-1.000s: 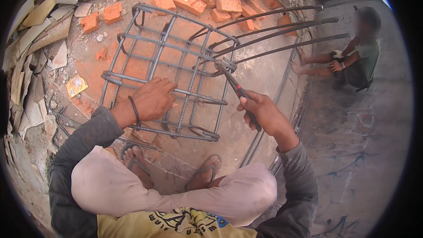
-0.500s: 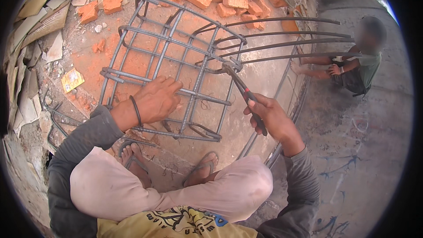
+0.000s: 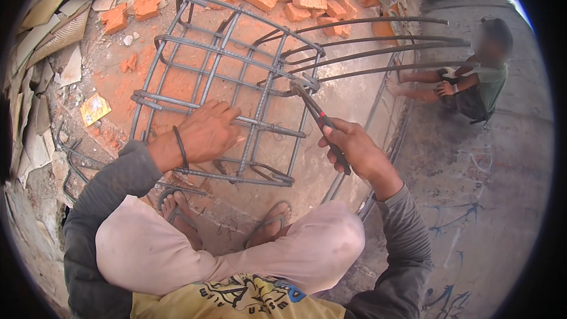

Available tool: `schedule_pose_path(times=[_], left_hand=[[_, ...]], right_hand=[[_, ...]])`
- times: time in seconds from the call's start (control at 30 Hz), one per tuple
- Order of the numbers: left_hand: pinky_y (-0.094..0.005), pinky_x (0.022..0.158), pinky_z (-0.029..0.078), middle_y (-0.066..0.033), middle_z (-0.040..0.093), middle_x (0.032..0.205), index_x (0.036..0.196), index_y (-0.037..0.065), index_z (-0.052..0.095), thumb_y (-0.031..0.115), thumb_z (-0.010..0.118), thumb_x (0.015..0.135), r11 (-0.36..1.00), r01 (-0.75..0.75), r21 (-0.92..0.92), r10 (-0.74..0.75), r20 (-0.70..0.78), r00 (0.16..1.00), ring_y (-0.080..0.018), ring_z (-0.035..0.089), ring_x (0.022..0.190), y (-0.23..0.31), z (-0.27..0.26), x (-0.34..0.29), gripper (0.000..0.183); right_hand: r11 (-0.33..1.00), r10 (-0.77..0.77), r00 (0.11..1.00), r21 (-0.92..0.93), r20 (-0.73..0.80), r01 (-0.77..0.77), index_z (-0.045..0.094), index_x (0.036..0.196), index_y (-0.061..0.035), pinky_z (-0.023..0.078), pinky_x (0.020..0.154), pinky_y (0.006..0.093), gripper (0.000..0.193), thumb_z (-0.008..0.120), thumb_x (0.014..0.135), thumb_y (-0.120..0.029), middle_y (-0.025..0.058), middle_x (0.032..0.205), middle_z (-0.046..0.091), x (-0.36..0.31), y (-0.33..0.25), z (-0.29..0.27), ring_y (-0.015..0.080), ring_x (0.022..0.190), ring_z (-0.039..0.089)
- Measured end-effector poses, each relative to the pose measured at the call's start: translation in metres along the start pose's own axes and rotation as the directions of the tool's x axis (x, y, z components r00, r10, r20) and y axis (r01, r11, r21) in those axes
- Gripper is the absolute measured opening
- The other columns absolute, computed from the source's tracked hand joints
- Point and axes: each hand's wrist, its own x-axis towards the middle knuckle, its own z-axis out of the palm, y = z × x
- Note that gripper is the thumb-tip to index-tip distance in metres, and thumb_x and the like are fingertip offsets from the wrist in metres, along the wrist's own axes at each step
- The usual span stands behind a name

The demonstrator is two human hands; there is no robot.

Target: The person assembles a metal reinforcement cage by hand, using wire to secure the metal rods together and pliers to tighten and cut the wire.

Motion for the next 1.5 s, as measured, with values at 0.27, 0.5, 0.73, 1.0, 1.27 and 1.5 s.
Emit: schedule_pose_path(times=[0.27,0.5,0.73,1.0,1.27,1.5], left_hand=[[-0.0425,0.084,0.041,-0.0176,0.058,0.104,0.080,0.000,0.066,0.024,0.059,0.089,0.999,0.023,-0.041,-0.022,0.020,1.000,-0.0304,0.055,0.093,0.006,-0.001,-0.003,0.027],[-0.0386,0.081,0.041,-0.0120,0.057,0.098,0.079,0.003,0.066,0.024,0.060,0.088,0.999,0.039,0.001,-0.040,0.047,0.998,-0.0267,0.055,0.091,0.001,-0.004,0.004,0.023],[-0.0371,0.080,0.042,-0.0090,0.055,0.091,0.078,0.005,0.065,0.023,0.060,0.086,0.998,0.057,0.037,-0.058,0.047,0.997,-0.0250,0.055,0.087,0.001,-0.004,0.004,0.021],[-0.0382,0.086,0.042,-0.0097,0.058,0.092,0.081,0.006,0.068,0.024,0.057,0.090,0.997,0.060,0.054,-0.063,0.053,0.997,-0.0260,0.056,0.095,0.000,-0.003,0.006,0.023],[-0.0402,0.080,0.042,-0.0123,0.056,0.091,0.076,0.002,0.064,0.021,0.059,0.088,0.998,0.014,0.061,-0.012,-0.035,0.999,-0.0286,0.055,0.086,0.000,-0.001,0.001,0.023],[-0.0424,0.080,0.043,-0.0126,0.058,0.095,0.078,0.002,0.063,0.022,0.060,0.088,0.994,0.086,0.064,-0.091,0.077,0.993,-0.0304,0.056,0.088,0.005,-0.001,0.001,0.023]], right_hand=[[0.989,-0.022,1.000,-0.144,0.017,0.024,0.052,0.122,0.0055,0.043,0.040,0.0281,0.038,0.047,0.099,-0.024,0.0115,0.090,0.059,0.063,0.012,0.016,0.0141,0.055,0.055],[0.976,0.019,1.000,-0.216,0.021,-0.014,0.054,0.120,0.0042,0.047,0.045,0.0247,0.036,0.048,0.101,-0.026,0.0073,0.090,0.060,0.028,0.003,0.004,0.0111,0.059,0.056],[0.786,-0.362,0.932,-0.546,-0.026,0.290,0.047,0.138,-0.0004,0.049,0.067,0.0374,0.048,0.053,0.097,-0.025,0.0173,0.092,0.058,-0.018,0.028,0.001,0.0285,0.076,0.059],[0.392,-0.708,0.706,-0.815,0.028,0.426,0.035,0.145,-0.0004,0.049,0.077,0.0424,0.058,0.056,0.093,-0.016,0.0211,0.108,0.053,0.028,0.085,0.004,0.0368,0.088,0.058],[0.370,-0.776,0.630,-0.811,-0.002,0.453,0.033,0.146,-0.0011,0.050,0.077,0.0439,0.060,0.056,0.092,-0.015,0.0224,0.111,0.052,0.039,0.102,0.016,0.0378,0.093,0.058],[0.513,-0.791,0.585,-0.714,-0.178,0.476,0.031,0.147,-0.0025,0.047,0.080,0.0448,0.059,0.053,0.093,-0.012,0.0237,0.110,0.053,0.046,0.154,0.005,0.0394,0.092,0.057]])
